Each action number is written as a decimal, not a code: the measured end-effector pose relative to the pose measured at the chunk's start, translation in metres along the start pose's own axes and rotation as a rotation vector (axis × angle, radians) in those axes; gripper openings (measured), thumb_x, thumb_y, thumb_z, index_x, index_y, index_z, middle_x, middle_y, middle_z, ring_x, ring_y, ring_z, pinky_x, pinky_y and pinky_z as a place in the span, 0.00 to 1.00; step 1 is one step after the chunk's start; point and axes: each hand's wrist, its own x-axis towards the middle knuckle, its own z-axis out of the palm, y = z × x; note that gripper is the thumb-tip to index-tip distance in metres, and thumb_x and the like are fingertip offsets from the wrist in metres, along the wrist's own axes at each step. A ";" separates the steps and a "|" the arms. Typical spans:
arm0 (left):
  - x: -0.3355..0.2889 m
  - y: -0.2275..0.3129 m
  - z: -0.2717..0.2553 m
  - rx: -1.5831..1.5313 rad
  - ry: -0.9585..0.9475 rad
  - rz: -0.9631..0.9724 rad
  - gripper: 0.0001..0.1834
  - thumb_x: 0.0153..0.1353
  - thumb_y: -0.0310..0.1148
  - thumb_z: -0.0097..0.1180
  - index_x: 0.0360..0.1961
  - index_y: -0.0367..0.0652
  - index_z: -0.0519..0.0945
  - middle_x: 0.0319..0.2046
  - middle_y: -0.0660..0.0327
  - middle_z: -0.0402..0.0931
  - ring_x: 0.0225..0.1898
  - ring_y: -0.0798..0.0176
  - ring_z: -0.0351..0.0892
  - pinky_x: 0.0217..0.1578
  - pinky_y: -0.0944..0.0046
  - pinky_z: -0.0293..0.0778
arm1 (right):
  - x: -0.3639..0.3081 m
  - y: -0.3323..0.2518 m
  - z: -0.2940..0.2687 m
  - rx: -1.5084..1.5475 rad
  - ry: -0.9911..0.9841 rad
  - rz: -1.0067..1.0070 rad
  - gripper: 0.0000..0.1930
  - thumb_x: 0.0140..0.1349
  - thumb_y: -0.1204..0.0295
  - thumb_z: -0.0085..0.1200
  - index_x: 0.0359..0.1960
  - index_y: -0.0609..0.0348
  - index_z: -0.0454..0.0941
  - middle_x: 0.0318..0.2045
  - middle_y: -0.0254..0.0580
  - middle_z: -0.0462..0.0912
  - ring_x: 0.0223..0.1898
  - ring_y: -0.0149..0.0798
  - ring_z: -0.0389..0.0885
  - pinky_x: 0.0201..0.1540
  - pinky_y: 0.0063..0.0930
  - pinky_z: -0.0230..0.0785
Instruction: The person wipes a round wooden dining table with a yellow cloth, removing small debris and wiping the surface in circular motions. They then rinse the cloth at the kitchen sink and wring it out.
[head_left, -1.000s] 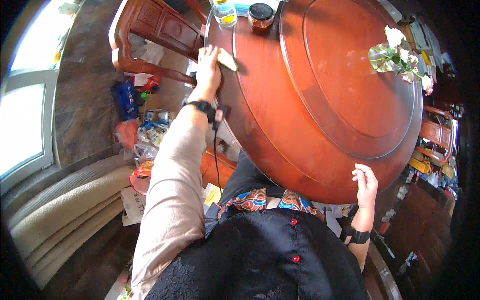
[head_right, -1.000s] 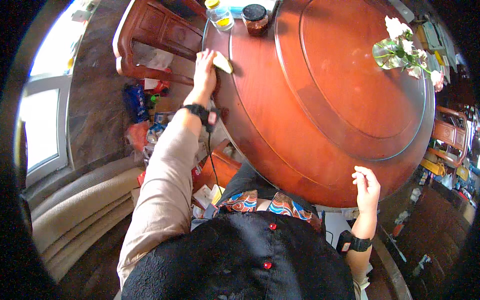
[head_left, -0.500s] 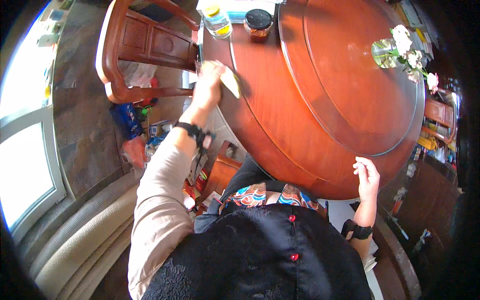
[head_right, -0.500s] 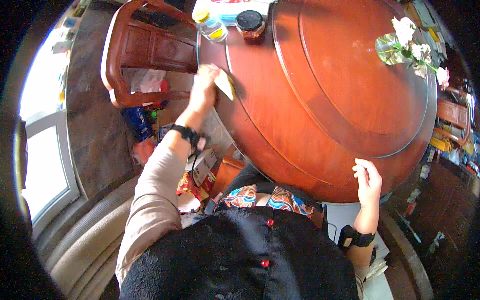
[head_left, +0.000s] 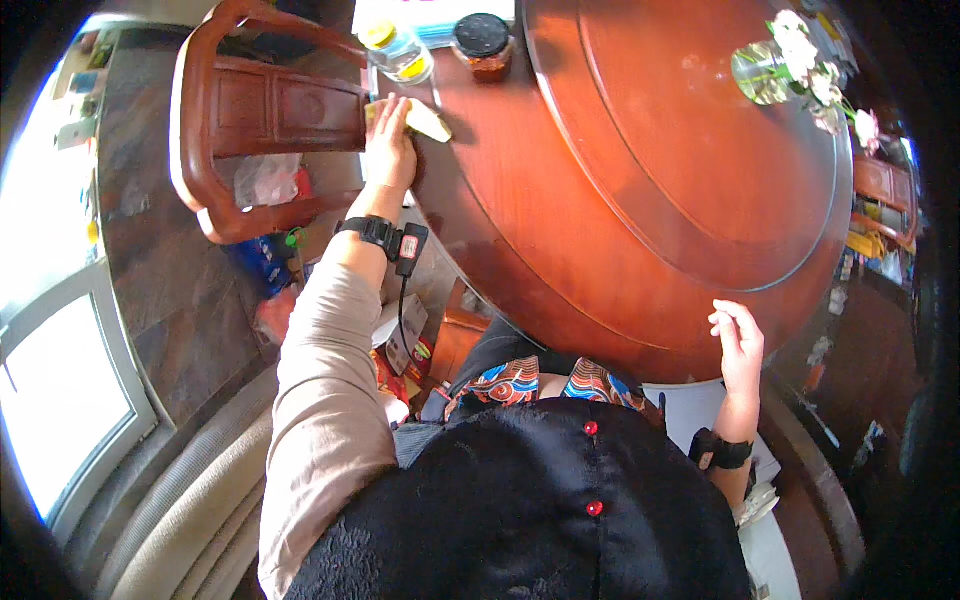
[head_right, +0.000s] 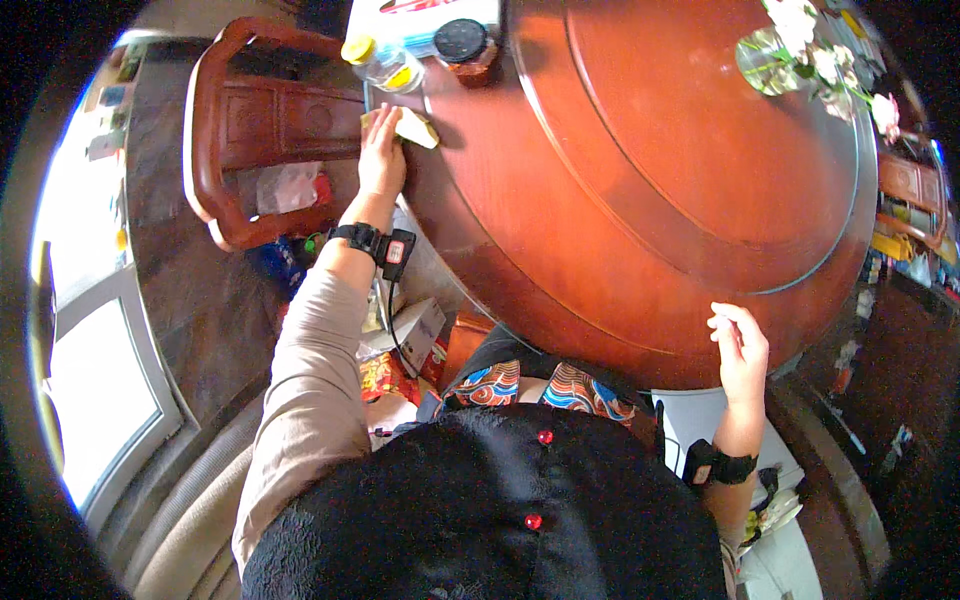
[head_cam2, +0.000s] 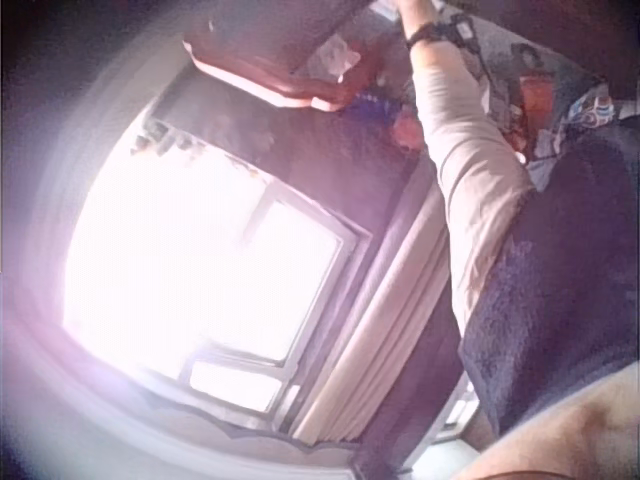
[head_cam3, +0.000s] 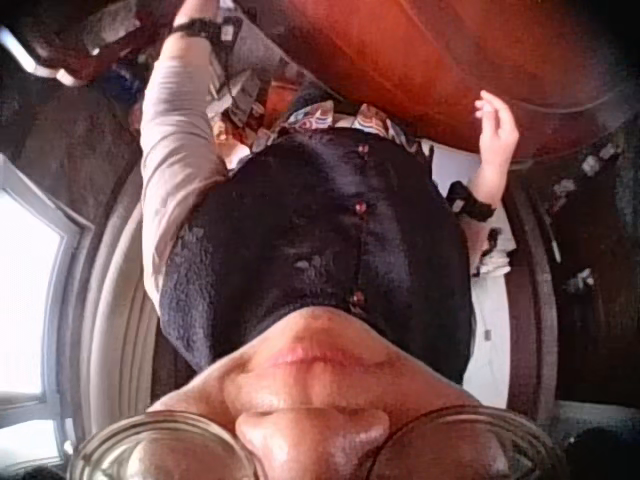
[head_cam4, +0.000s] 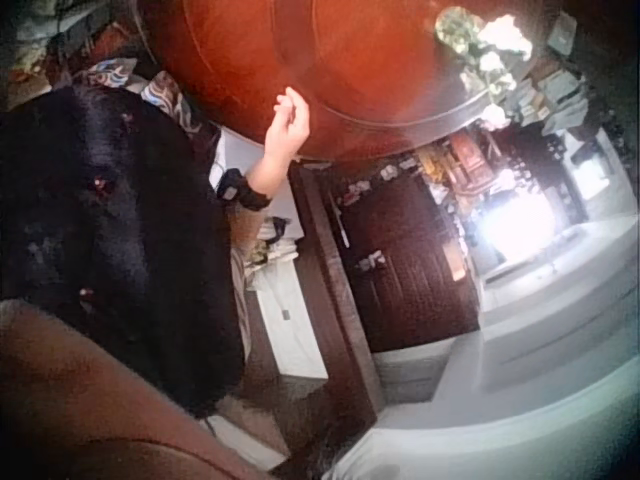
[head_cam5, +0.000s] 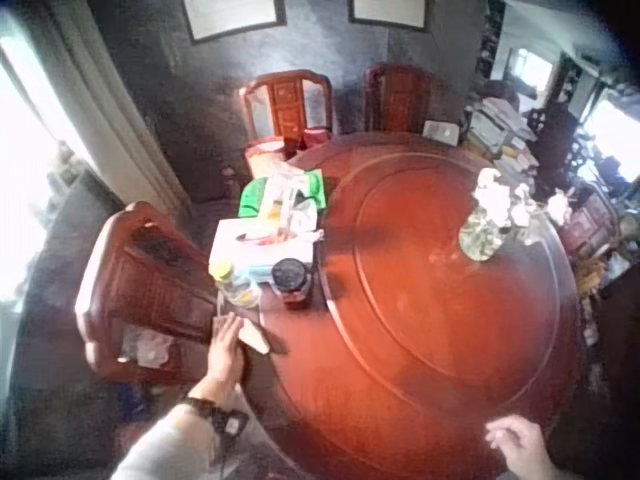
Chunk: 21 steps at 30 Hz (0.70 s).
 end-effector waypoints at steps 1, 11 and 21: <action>0.002 0.008 0.000 0.100 0.142 0.158 0.20 0.57 0.19 0.45 0.52 0.39 0.75 0.55 0.48 0.72 0.57 0.44 0.69 0.59 0.49 0.61 | -0.002 0.001 0.002 0.001 0.008 0.015 0.10 0.67 0.78 0.47 0.46 0.64 0.78 0.35 0.38 0.79 0.36 0.28 0.77 0.38 0.21 0.70; -0.035 0.057 -0.011 -1.400 -0.746 -0.480 0.11 0.68 0.32 0.44 0.45 0.40 0.77 0.41 0.51 0.74 0.47 0.49 0.73 0.52 0.55 0.69 | -0.016 0.013 -0.002 0.055 0.033 -0.001 0.10 0.67 0.77 0.47 0.46 0.64 0.78 0.35 0.37 0.79 0.36 0.28 0.77 0.38 0.20 0.70; -0.086 0.138 0.005 -0.402 -0.733 0.546 0.18 0.60 0.24 0.47 0.52 0.39 0.76 0.52 0.52 0.75 0.58 0.49 0.71 0.62 0.58 0.63 | -0.045 0.032 0.008 0.085 0.080 0.051 0.09 0.66 0.75 0.50 0.45 0.62 0.78 0.32 0.36 0.79 0.34 0.26 0.76 0.37 0.20 0.70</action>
